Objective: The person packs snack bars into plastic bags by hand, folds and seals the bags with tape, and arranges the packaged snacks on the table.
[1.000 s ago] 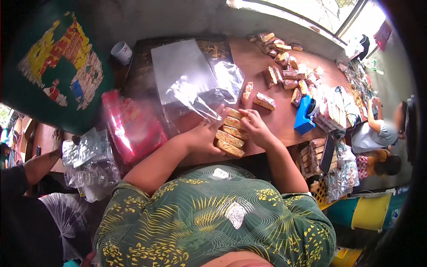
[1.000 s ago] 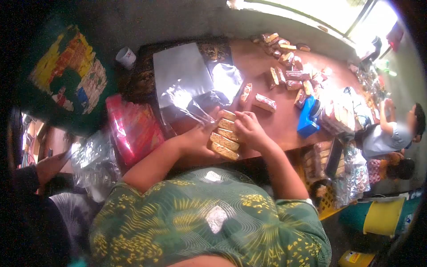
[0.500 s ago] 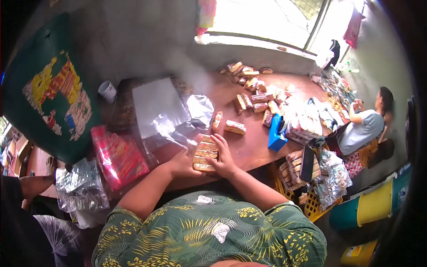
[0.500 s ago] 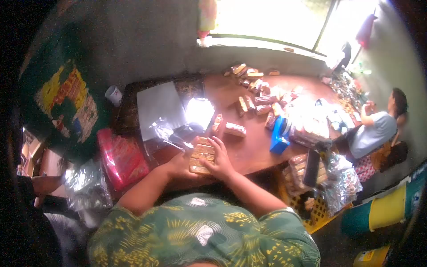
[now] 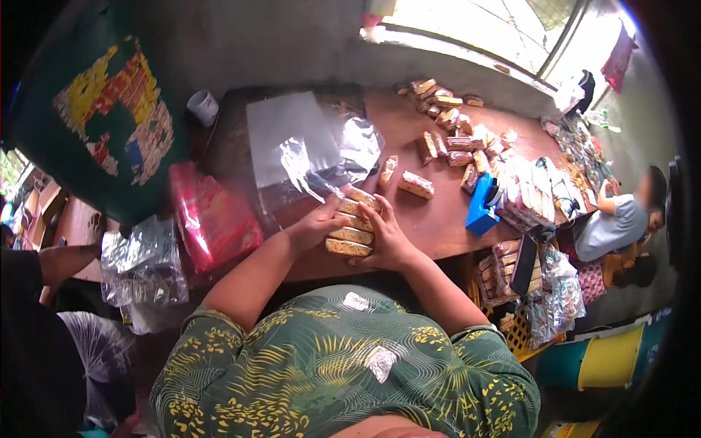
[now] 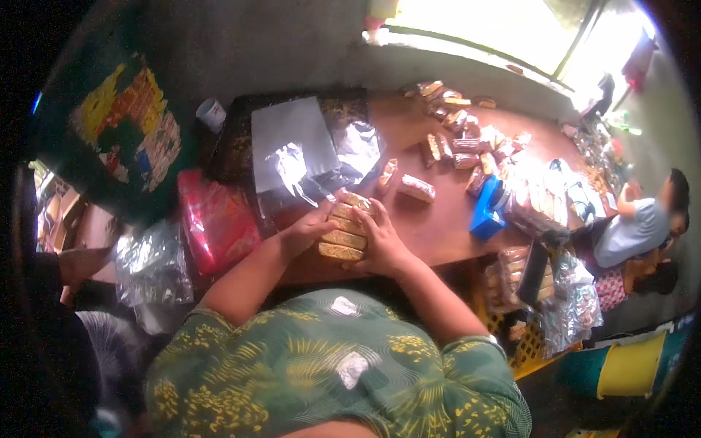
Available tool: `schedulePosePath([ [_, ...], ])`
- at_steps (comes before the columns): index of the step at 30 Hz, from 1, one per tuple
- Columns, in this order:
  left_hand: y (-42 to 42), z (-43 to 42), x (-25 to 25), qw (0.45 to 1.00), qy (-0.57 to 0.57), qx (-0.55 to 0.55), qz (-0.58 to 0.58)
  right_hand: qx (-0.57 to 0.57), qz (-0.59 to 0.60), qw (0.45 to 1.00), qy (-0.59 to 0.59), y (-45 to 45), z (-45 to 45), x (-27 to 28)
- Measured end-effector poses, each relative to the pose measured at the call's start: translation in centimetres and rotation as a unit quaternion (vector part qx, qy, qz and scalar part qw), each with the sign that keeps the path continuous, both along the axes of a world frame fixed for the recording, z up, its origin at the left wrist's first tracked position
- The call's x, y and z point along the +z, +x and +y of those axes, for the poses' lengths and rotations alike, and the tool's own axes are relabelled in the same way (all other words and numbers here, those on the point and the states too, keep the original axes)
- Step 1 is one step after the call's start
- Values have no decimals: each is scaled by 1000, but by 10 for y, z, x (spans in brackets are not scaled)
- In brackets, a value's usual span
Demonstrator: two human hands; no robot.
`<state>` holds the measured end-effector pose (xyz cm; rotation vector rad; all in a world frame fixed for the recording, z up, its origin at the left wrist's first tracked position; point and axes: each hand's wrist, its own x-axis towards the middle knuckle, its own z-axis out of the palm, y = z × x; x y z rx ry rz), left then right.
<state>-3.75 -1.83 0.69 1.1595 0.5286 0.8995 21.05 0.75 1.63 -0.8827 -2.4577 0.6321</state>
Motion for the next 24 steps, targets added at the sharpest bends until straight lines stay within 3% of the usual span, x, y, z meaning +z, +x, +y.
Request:
schedulePosePath([
  [2,10,7,-30,989,87,46,114,-6,7,1000,29,-10,-2,-5],
  [4,16,-2,-4,904,219,178,320,-29,-16,999,11,-16,-9,7],
  [5,13,-1,14,922,171,165,306,-37,-19,999,11,-17,-8,5],
  [7,21,0,42,935,197,263,135,-52,-36,998,25,-16,-5,-2],
  [8,24,-20,98,844,226,365,321,-51,-29,998,27,-16,-5,-1],
  [9,22,-30,128,767,302,404,396,-51,-23,998,29,-15,-6,1],
  [10,21,-40,158,671,363,449,466,-50,-17,998,32,-15,-7,2],
  [11,8,-38,164,622,479,443,434,-50,-1,998,43,-14,-6,0],
  [13,-5,-41,174,659,544,364,371,-48,30,996,68,-13,-4,-4],
  [15,-10,-49,178,819,432,217,311,-91,60,993,34,-10,-8,5],
  [16,-17,-49,171,861,273,262,339,-111,76,991,16,-9,-12,14],
  [18,-36,-42,140,868,-60,331,365,-116,116,985,-57,3,-16,17],
  [20,-45,-37,113,715,224,496,439,-30,266,927,-262,28,-7,-22],
  [22,-41,-35,90,637,356,526,436,94,361,784,-497,30,-45,20],
  [23,-33,-33,81,670,356,498,420,152,395,681,-598,30,-63,49],
  [24,-21,-33,73,694,359,444,438,177,368,660,-630,31,-74,68],
])
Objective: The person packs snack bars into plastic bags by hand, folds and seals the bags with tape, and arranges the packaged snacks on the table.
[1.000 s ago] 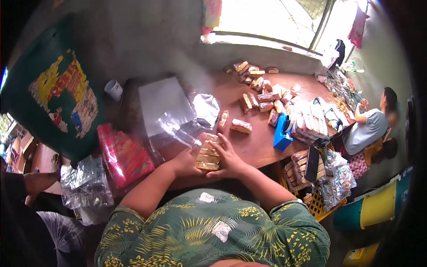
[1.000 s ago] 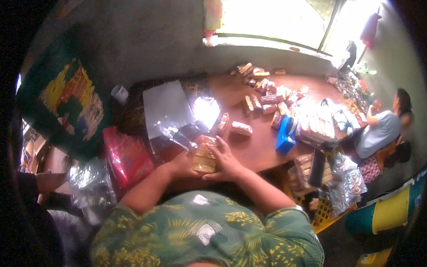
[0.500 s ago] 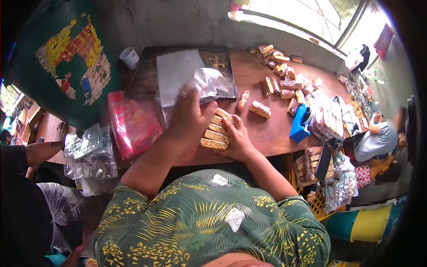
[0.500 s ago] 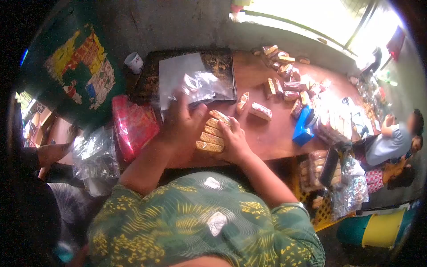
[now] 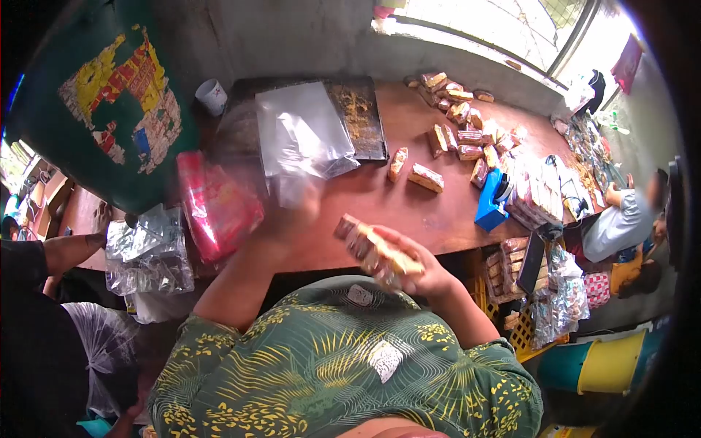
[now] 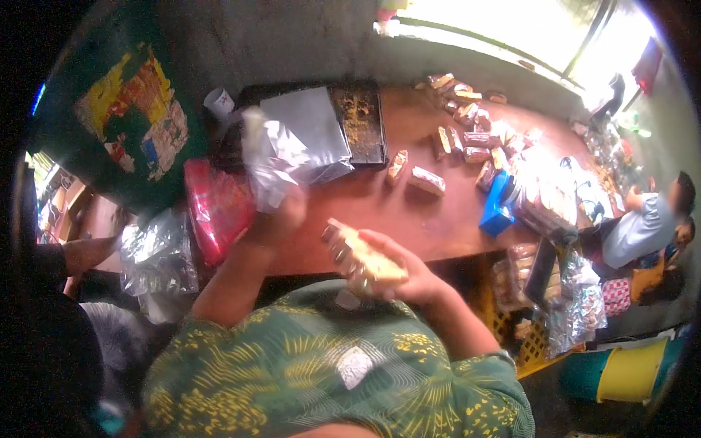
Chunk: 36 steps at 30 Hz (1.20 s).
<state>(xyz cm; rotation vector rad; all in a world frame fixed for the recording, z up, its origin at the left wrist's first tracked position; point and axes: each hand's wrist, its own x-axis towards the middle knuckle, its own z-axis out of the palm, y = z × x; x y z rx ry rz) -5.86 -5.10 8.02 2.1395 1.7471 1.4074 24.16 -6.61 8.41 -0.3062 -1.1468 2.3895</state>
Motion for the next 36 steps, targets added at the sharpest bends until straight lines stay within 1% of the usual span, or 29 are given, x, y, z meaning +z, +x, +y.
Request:
schedulePosePath([
  [1,12,1,-8,998,-39,-43,22,18,-8,999,35,-3,-6,11],
  [2,27,0,-15,988,-98,-88,83,36,-15,997,69,-6,-11,16],
  [4,46,8,-54,952,-213,-217,22,17,-11,998,61,-6,-15,5],
  [5,52,22,-98,913,-263,-296,-98,7,-17,999,51,-4,-14,3],
  [6,55,19,-111,896,-254,-324,-167,-3,-23,999,42,-1,-13,-2],
  [7,59,15,-115,873,-244,-353,-233,-39,12,999,12,0,-6,-15],
  [8,62,4,-121,890,-181,-336,-248,-72,50,996,-14,1,1,-28],
  [9,64,-4,-117,904,-117,-317,-262,-112,16,993,29,7,10,-32],
  [10,61,-6,-110,912,-126,-286,-264,-151,-17,986,72,17,21,-39],
  [11,55,-6,-102,920,-134,-254,-266,-152,-74,982,85,25,32,-52],
  [13,57,-20,-71,946,-141,-211,-203,-156,-150,963,162,22,34,-63],
  [14,58,-26,-56,956,-144,-190,-170,-183,-184,940,221,16,33,-63],
  [15,60,-27,-54,970,-108,-195,-98,-210,-221,912,276,11,31,-63],
  [17,73,-38,-36,980,-23,-196,-33,-265,-222,897,274,0,37,-70],
  [18,76,-37,-36,982,-18,-179,-58,-293,-222,889,274,-3,41,-73],
  [19,79,-35,-36,983,-13,-161,-83,-321,-276,824,376,-5,45,-73],
  [20,80,-34,-35,984,-7,-145,-108,-340,-301,789,414,-6,47,-73],
  [22,76,-33,-30,988,-90,-115,-44,-376,-350,710,482,-24,40,-51],
  [23,73,-33,-26,986,-132,-100,-12,-384,-379,701,467,-31,38,-46],
  [25,73,-32,-27,979,-168,-101,61,-388,-412,598,567,-38,40,-48],
  [26,77,-33,-34,975,-163,-117,100,-386,-425,543,613,-41,39,-49],
  [27,80,-32,-34,975,-148,-123,113,-390,-418,537,620,-45,36,-44],
  [28,82,-31,-34,975,-133,-129,125,-364,-425,515,649,-53,39,-50],
  [29,83,-25,-32,980,-107,-126,112,-359,-400,509,672,-59,36,-49],
  [31,77,-16,-11,967,-186,-132,116,-353,-366,495,704,-71,31,-45],
  [34,80,-21,-11,982,-104,-125,92,-325,-315,480,752,-73,55,-34],
  [35,83,-29,-9,981,-73,-111,142,-288,-327,456,776,-72,61,-30],
  [36,87,-36,-10,980,-58,-141,131,-309,-307,583,686,-76,68,-41],
])
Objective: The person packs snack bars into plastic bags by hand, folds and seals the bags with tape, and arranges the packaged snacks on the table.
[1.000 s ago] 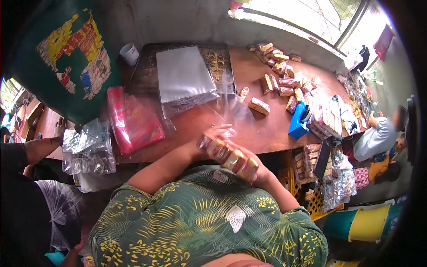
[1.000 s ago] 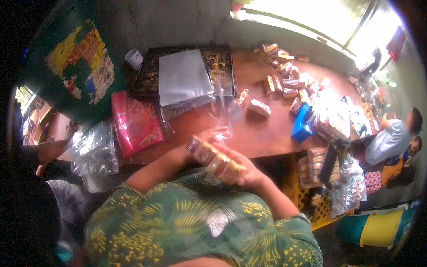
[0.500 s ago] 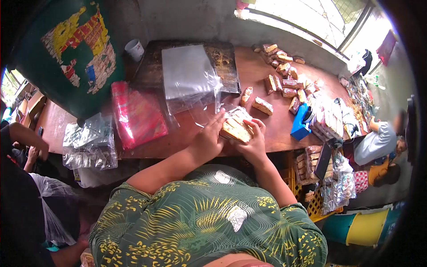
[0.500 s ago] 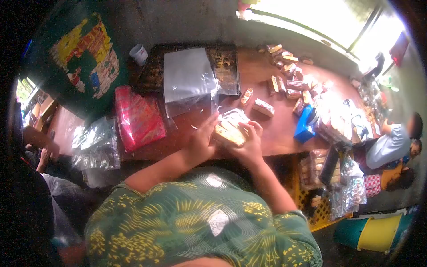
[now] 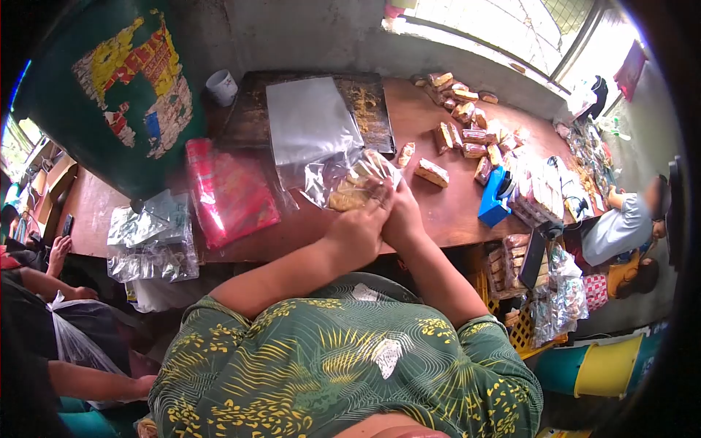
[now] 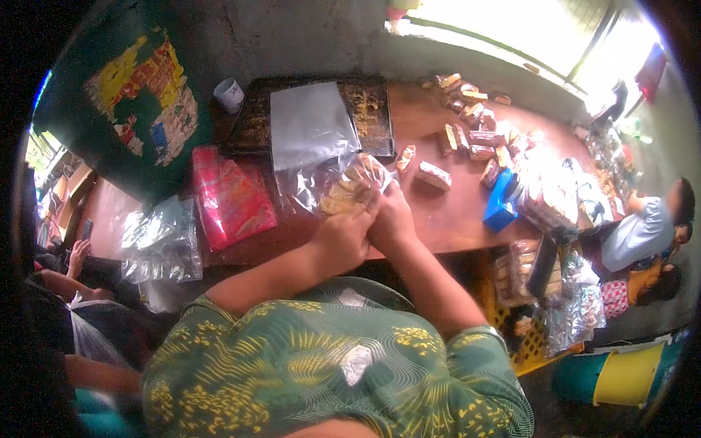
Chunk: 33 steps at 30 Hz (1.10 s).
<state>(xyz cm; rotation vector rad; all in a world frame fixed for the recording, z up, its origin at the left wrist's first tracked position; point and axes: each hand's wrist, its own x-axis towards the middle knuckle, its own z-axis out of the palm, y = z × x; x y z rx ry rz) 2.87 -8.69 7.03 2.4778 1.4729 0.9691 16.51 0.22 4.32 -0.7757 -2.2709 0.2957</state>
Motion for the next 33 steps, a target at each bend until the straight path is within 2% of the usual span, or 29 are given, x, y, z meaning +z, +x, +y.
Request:
schedulePosePath([
  [1,4,-7,-2,999,9,-31,-15,11,111,987,-115,-4,7,-10],
  [2,8,-14,-5,997,17,-63,-30,-59,-61,986,146,4,27,-31],
  [3,13,-18,-21,993,55,-105,26,-55,-80,985,142,2,32,-30],
  [5,25,-30,-33,966,137,-203,89,-32,-3,999,-13,-11,10,-4],
  [7,27,-40,-16,961,92,-250,75,-24,109,970,-215,-29,-17,24],
  [8,27,-46,-3,969,7,-243,46,-36,121,956,-265,-36,-28,30],
  [9,27,-49,3,969,-78,-234,17,-69,30,986,-146,-36,-29,17],
  [10,26,-47,-2,969,-59,-241,10,-101,-58,993,-20,-35,-32,6],
  [11,24,-44,-11,968,-40,-249,4,-104,-44,986,-126,-30,-31,-7],
  [12,22,-42,-16,966,-23,-258,-1,-84,-30,992,-87,-22,-33,-4],
  [14,17,-40,-17,968,-64,-242,-7,-45,-1,999,-12,-4,-39,2],
  [15,13,-39,-16,970,-74,-232,-12,-55,-38,998,-11,8,-40,-3],
  [17,8,-37,-17,971,-116,-210,-15,-1,81,996,-33,19,-35,-27],
  [19,15,-33,-24,955,-63,-282,-62,34,65,995,-70,17,-41,-23],
  [20,19,-33,-27,943,-38,-319,-88,42,20,999,-19,17,-41,-19],
  [21,20,-37,-6,939,-142,-314,0,50,-20,998,35,13,-44,-3],
  [22,21,-35,-9,947,-124,-298,-12,58,-56,993,90,8,-47,13],
  [23,20,-32,-14,954,-104,-280,-21,5,-52,999,-12,-8,-38,12],
  [24,19,-28,-17,960,-85,-263,-30,-16,-86,996,-23,-13,-29,0],
  [25,15,-26,1,949,-242,-204,7,-35,-122,991,-34,-18,-20,-12],
  [26,8,-21,-3,960,-214,-176,-40,-54,-159,985,-44,-22,-11,-24],
  [28,-15,-12,-25,971,-162,-122,-128,14,-94,995,26,-4,13,-99],
  [29,-28,-7,-33,970,-175,-76,-153,117,-326,931,120,1,9,-72],
  [30,-39,-3,-39,965,-187,-29,-181,179,-297,937,-30,0,1,-37],
  [31,-51,0,-42,937,-230,8,-261,219,-260,922,-184,0,-7,-1],
  [32,-66,5,-58,931,-241,25,-273,307,-167,903,-249,9,-12,41],
  [33,-79,4,-59,941,-227,49,-244,284,-120,894,-326,17,-4,44],
])
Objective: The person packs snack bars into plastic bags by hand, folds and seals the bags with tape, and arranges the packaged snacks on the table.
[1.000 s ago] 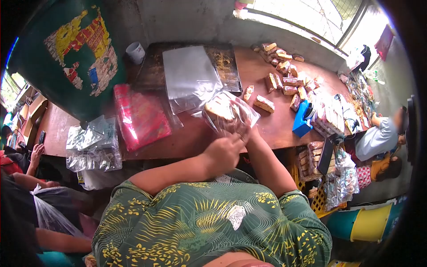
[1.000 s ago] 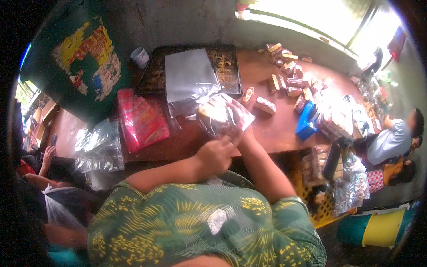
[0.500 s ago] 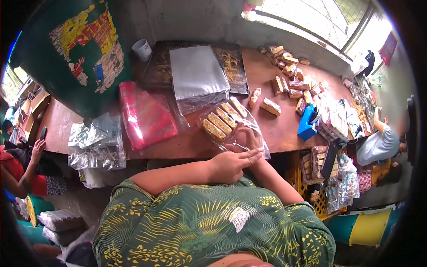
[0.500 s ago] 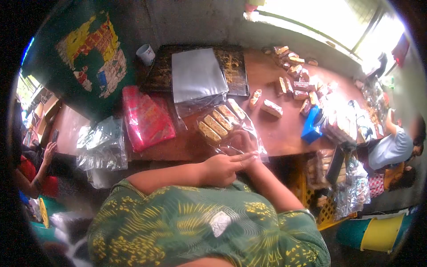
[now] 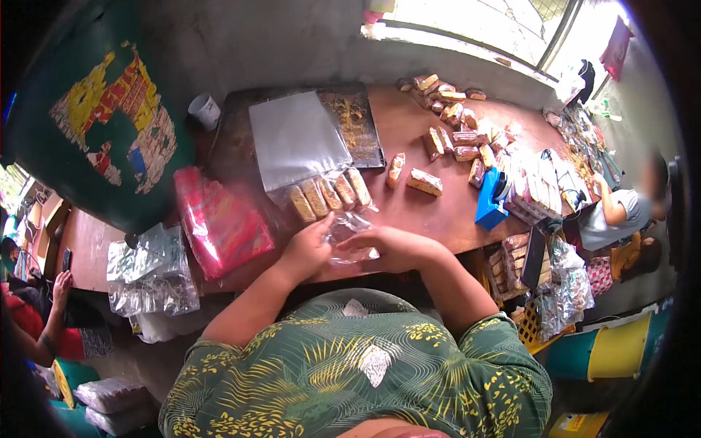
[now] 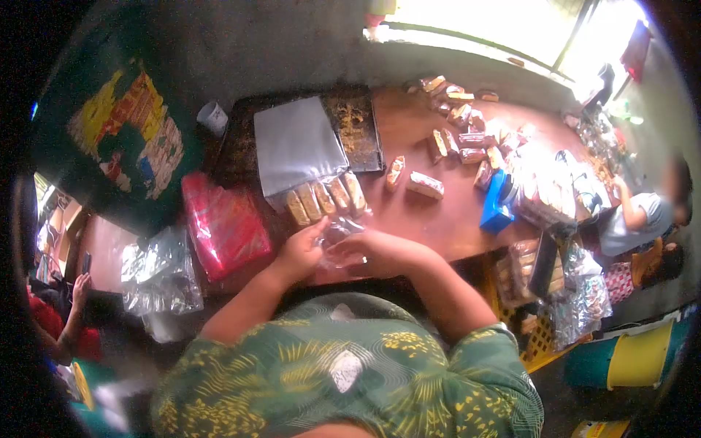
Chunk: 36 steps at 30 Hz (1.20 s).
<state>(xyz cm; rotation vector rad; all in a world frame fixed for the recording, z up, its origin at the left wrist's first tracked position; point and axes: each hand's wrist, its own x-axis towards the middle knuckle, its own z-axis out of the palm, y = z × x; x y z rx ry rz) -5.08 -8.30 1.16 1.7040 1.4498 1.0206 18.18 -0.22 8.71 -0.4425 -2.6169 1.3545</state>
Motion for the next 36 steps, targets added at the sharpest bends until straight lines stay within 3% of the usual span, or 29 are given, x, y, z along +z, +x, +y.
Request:
schedulePosePath([
  [1,-6,1,3,999,8,18,35,-43,12,996,-82,7,8,2],
  [3,-6,-2,24,993,-1,44,108,-237,19,969,70,3,34,14],
  [4,-4,-5,40,988,-5,55,145,-296,85,927,213,5,55,1],
  [5,4,-7,56,986,61,53,148,-404,71,887,211,6,67,-10],
  [7,29,-8,80,969,193,52,149,-439,-67,847,291,14,90,-40],
  [8,36,-2,83,946,281,3,162,-432,-25,859,275,20,93,-51],
  [9,45,3,82,967,234,-27,91,-454,75,840,289,17,93,-62],
  [11,65,11,76,986,134,-84,-52,-440,103,834,318,28,89,-83],
  [13,83,31,39,980,16,-38,-193,-498,186,826,188,30,61,-82],
  [15,95,67,-41,942,-72,24,-328,-482,341,801,-95,34,35,-104],
  [16,104,72,-13,903,-74,-79,-415,-441,363,807,-147,34,15,-95],
  [17,106,76,-10,895,-110,-92,-422,-399,385,809,-198,35,3,-83],
  [19,111,84,-4,875,-179,-119,-435,-388,292,873,34,58,7,-61],
  [20,122,86,1,913,-107,-76,-388,-373,236,885,151,72,16,-54],
  [22,119,83,30,974,111,-99,-170,-471,139,817,302,90,45,-53],
  [23,117,85,37,968,220,-104,-55,-528,88,765,359,94,60,-58],
  [24,119,88,30,960,256,-111,-10,-532,54,768,352,97,74,-65],
  [25,117,82,34,977,159,-140,35,-537,20,770,345,98,88,-73],
  [26,113,84,27,964,168,-187,84,-541,-13,770,338,99,101,-78],
  [27,109,88,20,947,176,-232,133,-501,33,829,248,96,113,-77],
  [29,107,87,23,946,180,-255,90,-415,17,871,264,88,147,-71],
  [31,105,88,32,947,151,-268,93,-468,20,829,305,84,191,-59],
  [33,102,90,33,947,144,-274,83,-549,34,744,380,92,232,-49],
  [36,99,93,34,952,136,-268,64,-580,-122,719,362,101,267,-72],
])
